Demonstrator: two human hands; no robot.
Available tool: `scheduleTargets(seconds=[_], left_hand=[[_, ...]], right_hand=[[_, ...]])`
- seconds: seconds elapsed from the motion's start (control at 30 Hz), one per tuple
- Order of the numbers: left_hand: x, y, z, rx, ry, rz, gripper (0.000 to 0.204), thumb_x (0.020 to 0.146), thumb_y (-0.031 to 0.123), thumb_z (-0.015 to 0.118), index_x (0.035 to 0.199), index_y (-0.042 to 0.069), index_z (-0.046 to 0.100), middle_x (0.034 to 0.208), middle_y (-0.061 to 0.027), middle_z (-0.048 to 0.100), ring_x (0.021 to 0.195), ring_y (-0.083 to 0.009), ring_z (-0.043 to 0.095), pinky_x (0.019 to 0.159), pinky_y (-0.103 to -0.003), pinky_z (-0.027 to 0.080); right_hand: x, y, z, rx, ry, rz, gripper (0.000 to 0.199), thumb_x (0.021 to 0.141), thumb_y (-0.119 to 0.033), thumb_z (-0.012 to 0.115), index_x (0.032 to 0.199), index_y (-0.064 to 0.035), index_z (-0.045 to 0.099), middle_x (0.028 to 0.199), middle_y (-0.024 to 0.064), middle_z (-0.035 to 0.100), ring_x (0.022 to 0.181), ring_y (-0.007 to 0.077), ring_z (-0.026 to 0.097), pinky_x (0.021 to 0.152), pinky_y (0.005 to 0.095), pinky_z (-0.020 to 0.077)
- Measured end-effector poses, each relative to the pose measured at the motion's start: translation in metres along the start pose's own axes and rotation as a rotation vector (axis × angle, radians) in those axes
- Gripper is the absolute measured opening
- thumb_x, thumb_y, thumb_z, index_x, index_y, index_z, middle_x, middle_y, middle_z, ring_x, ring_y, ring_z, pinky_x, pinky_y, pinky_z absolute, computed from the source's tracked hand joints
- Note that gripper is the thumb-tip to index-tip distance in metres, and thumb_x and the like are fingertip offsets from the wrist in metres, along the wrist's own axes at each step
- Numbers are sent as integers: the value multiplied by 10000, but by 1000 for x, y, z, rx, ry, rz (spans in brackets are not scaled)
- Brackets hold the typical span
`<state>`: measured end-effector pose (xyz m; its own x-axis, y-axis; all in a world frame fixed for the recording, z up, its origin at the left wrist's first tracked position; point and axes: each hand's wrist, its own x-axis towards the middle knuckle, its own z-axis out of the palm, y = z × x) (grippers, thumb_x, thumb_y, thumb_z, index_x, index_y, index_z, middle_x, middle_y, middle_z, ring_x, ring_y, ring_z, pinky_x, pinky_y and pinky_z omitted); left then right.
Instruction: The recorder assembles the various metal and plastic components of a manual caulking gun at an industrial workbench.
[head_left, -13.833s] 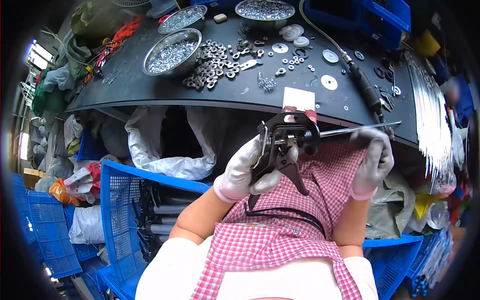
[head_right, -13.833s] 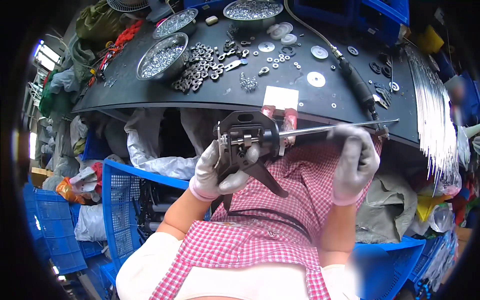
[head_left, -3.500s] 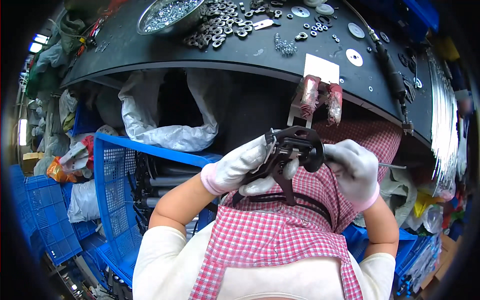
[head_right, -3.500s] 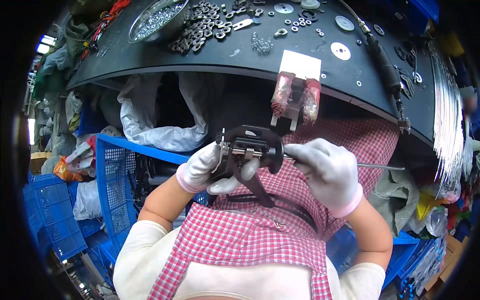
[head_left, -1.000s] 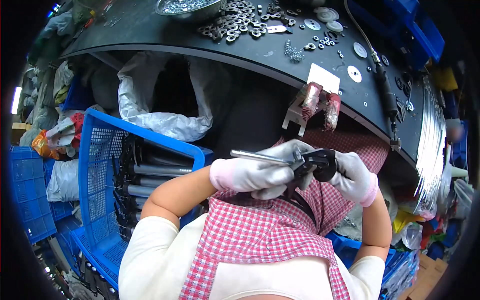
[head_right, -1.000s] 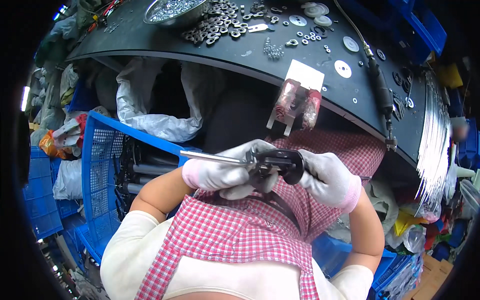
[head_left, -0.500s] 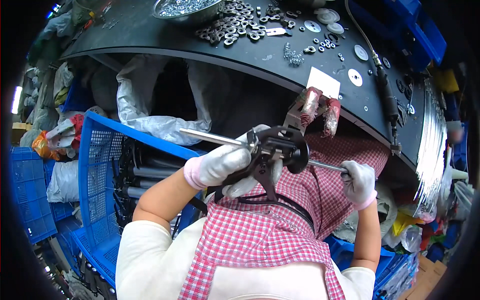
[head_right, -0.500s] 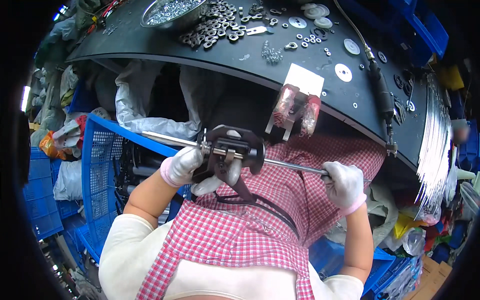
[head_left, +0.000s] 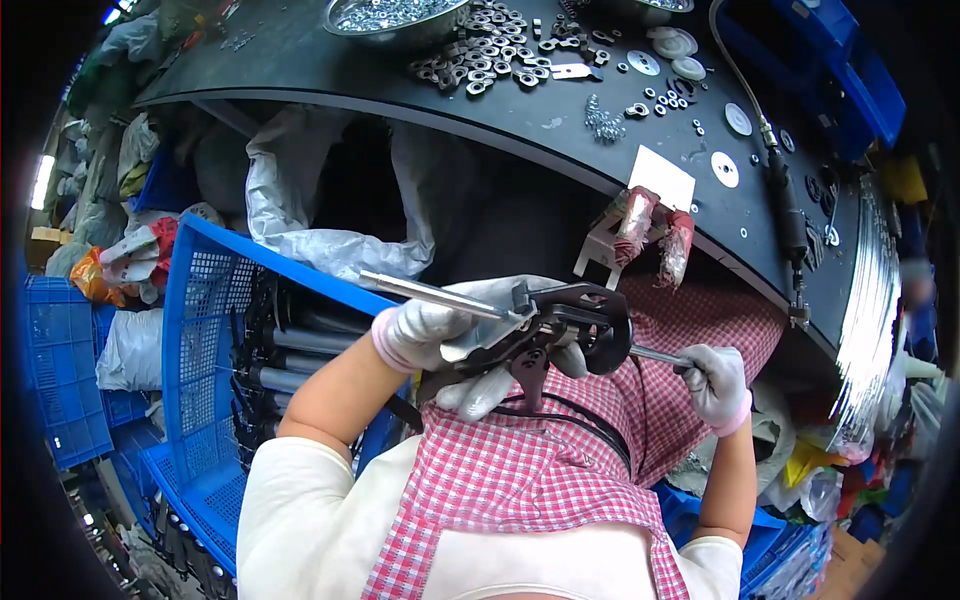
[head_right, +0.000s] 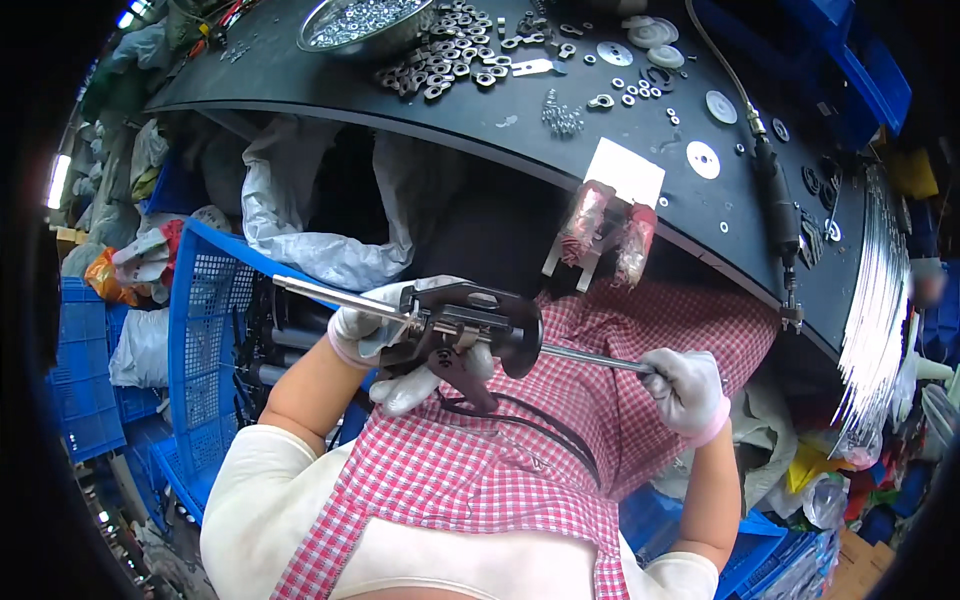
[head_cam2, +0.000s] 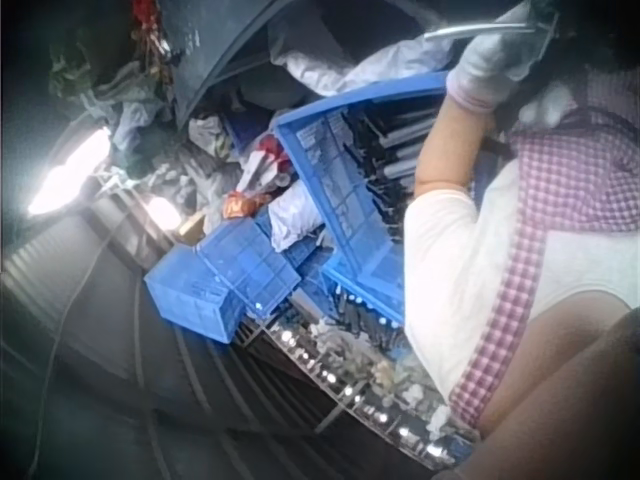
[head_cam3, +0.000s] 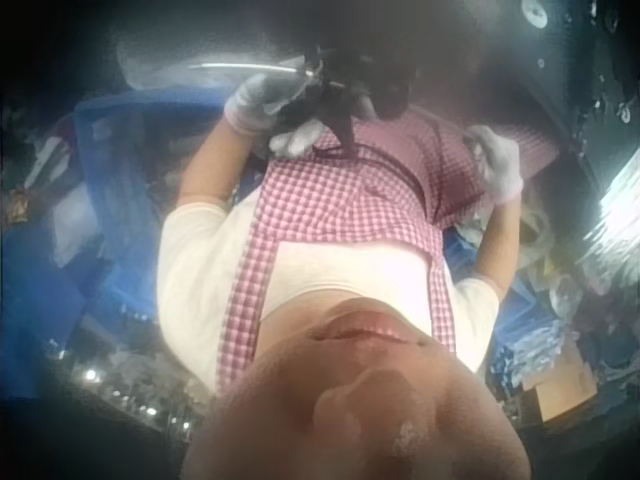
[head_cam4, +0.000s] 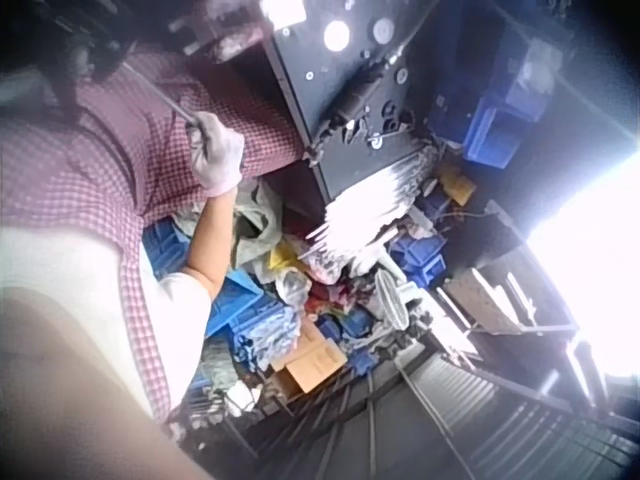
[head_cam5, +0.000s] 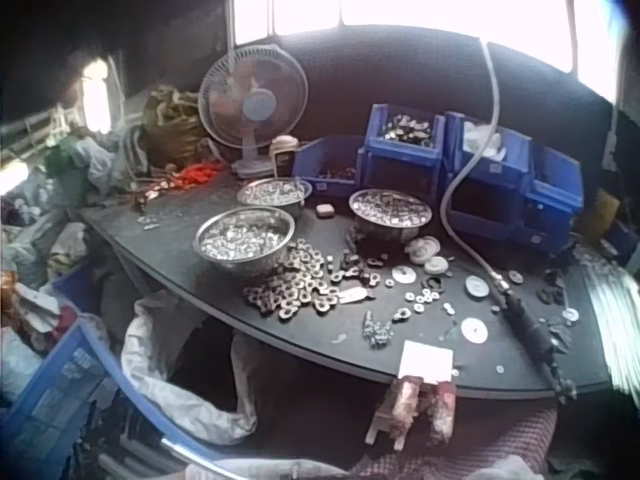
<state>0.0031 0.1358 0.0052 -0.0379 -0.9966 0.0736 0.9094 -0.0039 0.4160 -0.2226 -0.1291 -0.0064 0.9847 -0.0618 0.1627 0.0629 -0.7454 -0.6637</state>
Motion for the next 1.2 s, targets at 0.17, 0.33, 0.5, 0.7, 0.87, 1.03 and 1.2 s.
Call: scheduleTargets(seconds=[0.17, 0.33, 0.5, 0.7, 0.87, 1.03, 1.2], left_hand=[[-6, 27, 0, 240, 73, -172, 760, 846, 408, 680, 1359, -82, 406, 1207, -293, 555, 865, -287, 689, 727, -344, 597], [-15, 38, -24, 418, 246, -123, 562, 806, 268, 755, 1161, -128, 575, 1127, -290, 611, 796, -238, 668, 705, -281, 545], [-12, 44, -8, 470, 463, -79, 588, 882, 292, 661, 1312, -62, 476, 1240, -172, 594, 1122, -240, 593, 994, -381, 452], [4, 32, 4, 756, 629, 510, 605, 916, 277, 550, 1398, -3, 316, 1319, -167, 499, 1082, -200, 594, 910, -314, 497], [-1, 21, 1, 1414, 716, 671, 518, 750, -45, 544, 1249, -11, 408, 1305, -154, 490, 1045, -149, 571, 905, -297, 481], [11, 24, 6, 1871, 883, 667, 537, 675, 103, 715, 1157, 6, 497, 1256, -169, 502, 927, -211, 621, 805, -314, 522], [23, 33, -5, 2049, 1041, 570, 493, 709, 182, 710, 1125, 5, 512, 1136, -170, 533, 897, -285, 634, 802, -356, 523]], right_hand=[[-5, -7, -1, -36, -110, 43, 122, 865, -133, 566, 832, -21, 603, 627, 106, 614, 520, 267, 614, 498, 340, 465], [-16, -17, 4, -6, -61, 127, 327, 958, -296, 512, 815, -17, 605, 634, 105, 600, 511, 239, 601, 497, 325, 454], [-10, -36, 7, 114, -78, 275, 392, 974, -366, 507, 851, -16, 636, 668, 116, 609, 573, 241, 632, 537, 314, 476], [-6, -53, 14, 265, -76, 395, 446, 958, -410, 529, 924, 16, 655, 811, 142, 662, 725, 232, 676, 663, 310, 513], [-9, -57, 30, 534, -94, 533, 512, 930, -492, 550, 925, 10, 653, 759, 71, 623, 684, 164, 602, 646, 263, 468], [-5, -65, 38, 787, -209, 727, 530, 935, -523, 539, 961, -1, 626, 736, -41, 496, 643, 47, 424, 574, 208, 355], [-1, -74, 62, 551, -118, 540, 372, 995, -340, 469, 1067, 5, 588, 720, 76, 554, 649, 152, 545, 622, 306, 445]])
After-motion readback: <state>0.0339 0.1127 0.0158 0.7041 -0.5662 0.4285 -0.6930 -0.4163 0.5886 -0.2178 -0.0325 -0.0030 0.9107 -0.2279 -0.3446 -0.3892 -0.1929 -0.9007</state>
